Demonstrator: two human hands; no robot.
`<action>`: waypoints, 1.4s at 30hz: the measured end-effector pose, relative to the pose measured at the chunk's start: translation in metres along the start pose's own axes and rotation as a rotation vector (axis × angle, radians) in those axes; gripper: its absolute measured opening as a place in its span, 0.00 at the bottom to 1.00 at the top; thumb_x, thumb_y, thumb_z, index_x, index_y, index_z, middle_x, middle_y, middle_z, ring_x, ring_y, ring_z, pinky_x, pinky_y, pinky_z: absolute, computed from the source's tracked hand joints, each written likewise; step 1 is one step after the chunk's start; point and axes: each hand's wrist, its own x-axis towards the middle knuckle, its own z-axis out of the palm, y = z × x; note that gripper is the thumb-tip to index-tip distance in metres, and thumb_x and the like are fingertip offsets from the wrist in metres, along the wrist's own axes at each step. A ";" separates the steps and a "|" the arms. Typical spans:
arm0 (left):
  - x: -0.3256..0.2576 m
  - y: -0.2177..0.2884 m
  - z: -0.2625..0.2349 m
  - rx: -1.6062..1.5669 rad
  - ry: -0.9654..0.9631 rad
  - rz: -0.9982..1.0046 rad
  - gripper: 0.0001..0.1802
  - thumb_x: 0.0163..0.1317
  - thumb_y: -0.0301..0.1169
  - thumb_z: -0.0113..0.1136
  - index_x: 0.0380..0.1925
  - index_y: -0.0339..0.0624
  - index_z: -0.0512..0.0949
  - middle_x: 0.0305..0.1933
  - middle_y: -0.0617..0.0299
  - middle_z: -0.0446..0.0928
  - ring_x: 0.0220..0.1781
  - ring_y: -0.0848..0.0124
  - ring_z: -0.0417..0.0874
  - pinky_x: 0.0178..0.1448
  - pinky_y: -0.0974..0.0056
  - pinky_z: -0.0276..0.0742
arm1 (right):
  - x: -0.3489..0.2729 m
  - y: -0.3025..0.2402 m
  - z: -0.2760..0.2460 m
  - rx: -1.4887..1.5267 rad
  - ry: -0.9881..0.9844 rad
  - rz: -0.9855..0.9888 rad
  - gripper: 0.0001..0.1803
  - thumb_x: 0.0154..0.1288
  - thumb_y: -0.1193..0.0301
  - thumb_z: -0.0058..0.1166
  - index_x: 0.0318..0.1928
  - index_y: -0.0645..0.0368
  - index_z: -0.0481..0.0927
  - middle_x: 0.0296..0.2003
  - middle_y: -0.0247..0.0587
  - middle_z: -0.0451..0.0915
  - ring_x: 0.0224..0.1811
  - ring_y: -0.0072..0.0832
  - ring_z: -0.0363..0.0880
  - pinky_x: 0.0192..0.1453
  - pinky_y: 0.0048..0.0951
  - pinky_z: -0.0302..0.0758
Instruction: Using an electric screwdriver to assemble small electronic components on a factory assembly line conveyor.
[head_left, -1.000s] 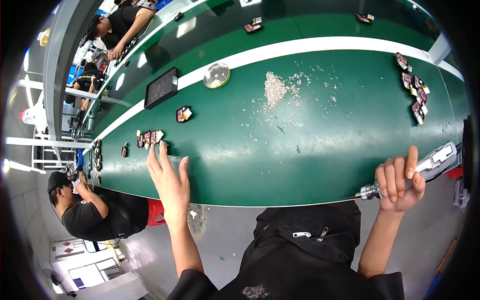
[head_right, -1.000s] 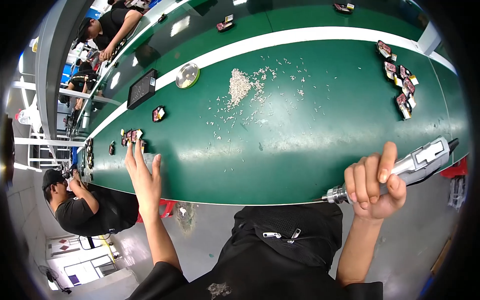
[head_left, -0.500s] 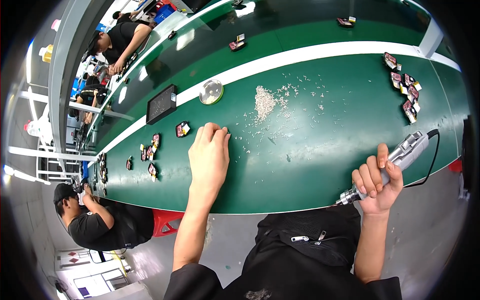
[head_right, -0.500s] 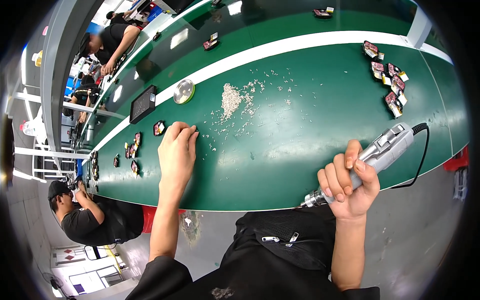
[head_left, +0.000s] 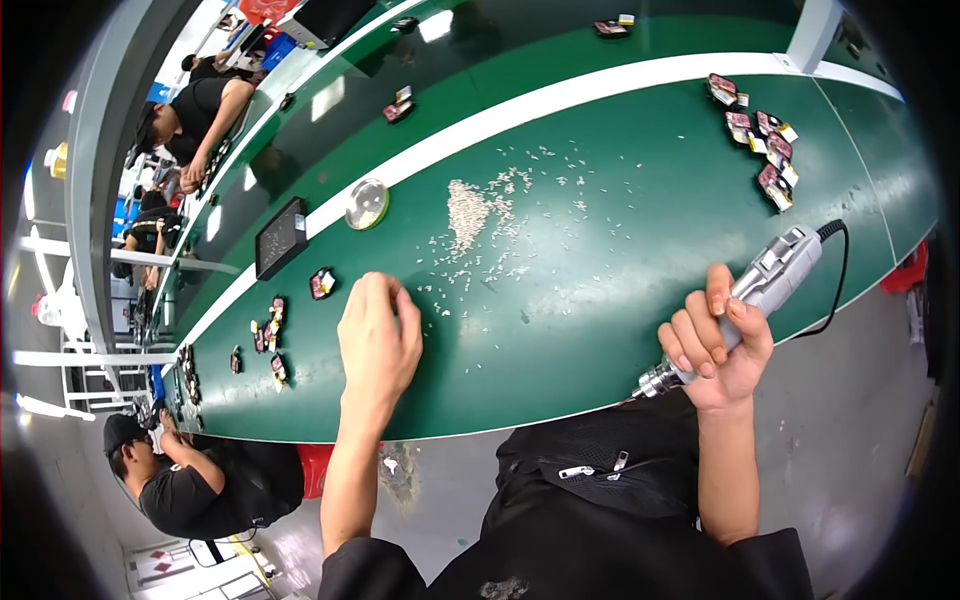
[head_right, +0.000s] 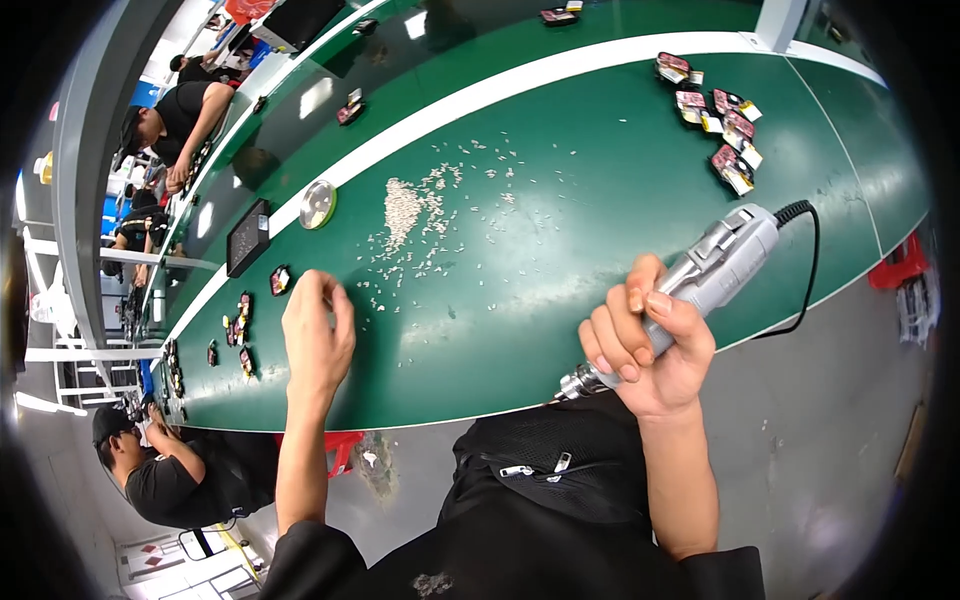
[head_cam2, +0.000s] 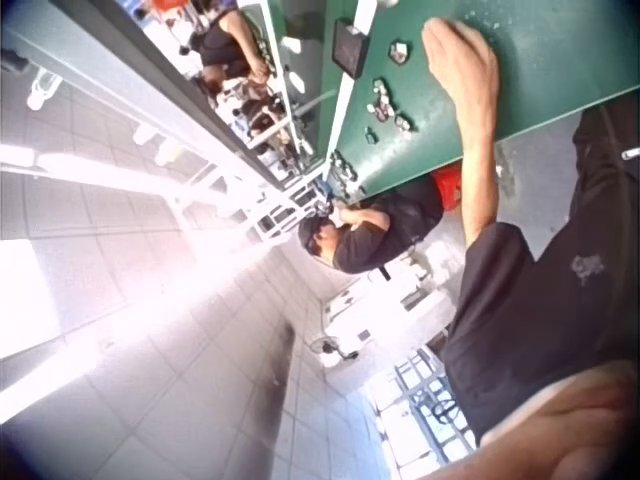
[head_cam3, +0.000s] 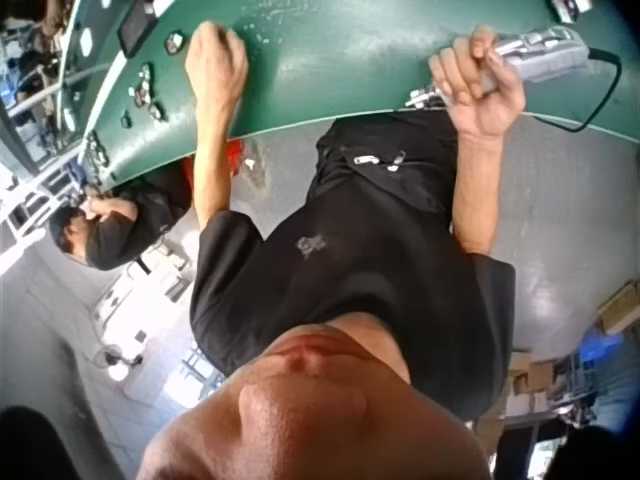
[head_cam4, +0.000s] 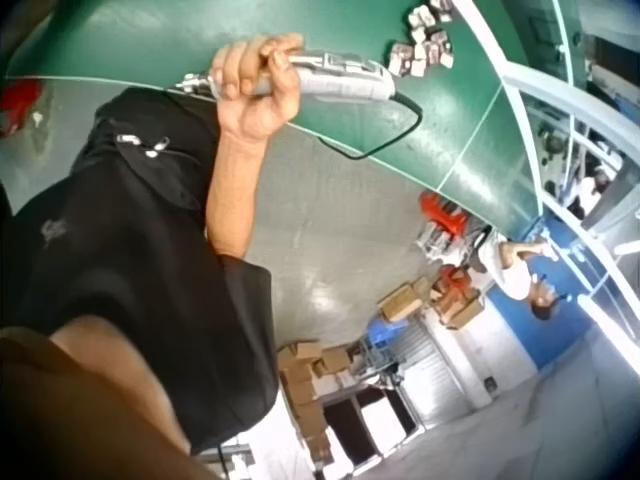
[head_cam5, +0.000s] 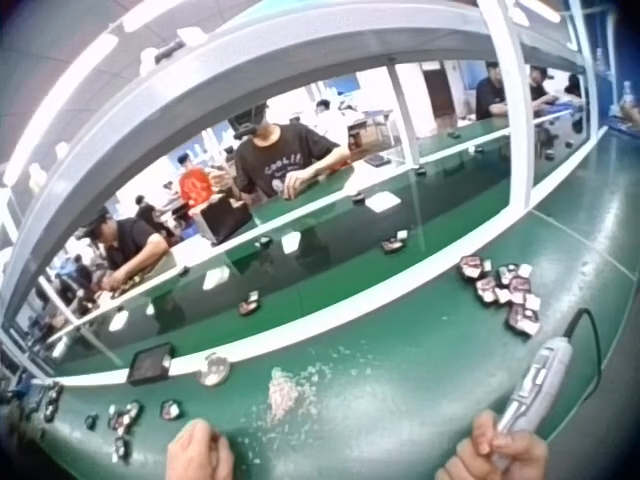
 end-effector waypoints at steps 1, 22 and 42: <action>-0.007 0.009 0.000 -0.133 0.012 -0.013 0.04 0.59 0.18 0.50 0.27 0.35 0.66 0.25 0.53 0.69 0.26 0.61 0.72 0.32 0.61 0.68 | 0.001 0.001 0.000 0.002 0.021 -0.008 0.06 0.66 0.69 0.43 0.34 0.56 0.67 0.11 0.28 0.59 0.10 0.18 0.58 0.23 0.26 0.64; -0.068 0.125 0.012 -1.907 -0.275 -0.293 0.08 0.67 0.27 0.52 0.33 0.31 0.73 0.30 0.51 0.76 0.31 0.71 0.76 0.33 0.70 0.72 | -0.009 0.006 0.059 0.018 -0.082 -0.244 0.08 0.69 0.67 0.43 0.38 0.58 0.69 0.13 0.28 0.62 0.13 0.19 0.60 0.27 0.26 0.64; -0.063 0.124 0.015 -1.961 -0.336 -0.330 0.08 0.66 0.26 0.52 0.31 0.30 0.74 0.28 0.52 0.76 0.29 0.71 0.74 0.32 0.70 0.69 | -0.005 0.005 0.053 0.004 -0.100 -0.229 0.08 0.69 0.67 0.42 0.38 0.58 0.68 0.14 0.28 0.62 0.13 0.20 0.60 0.27 0.27 0.64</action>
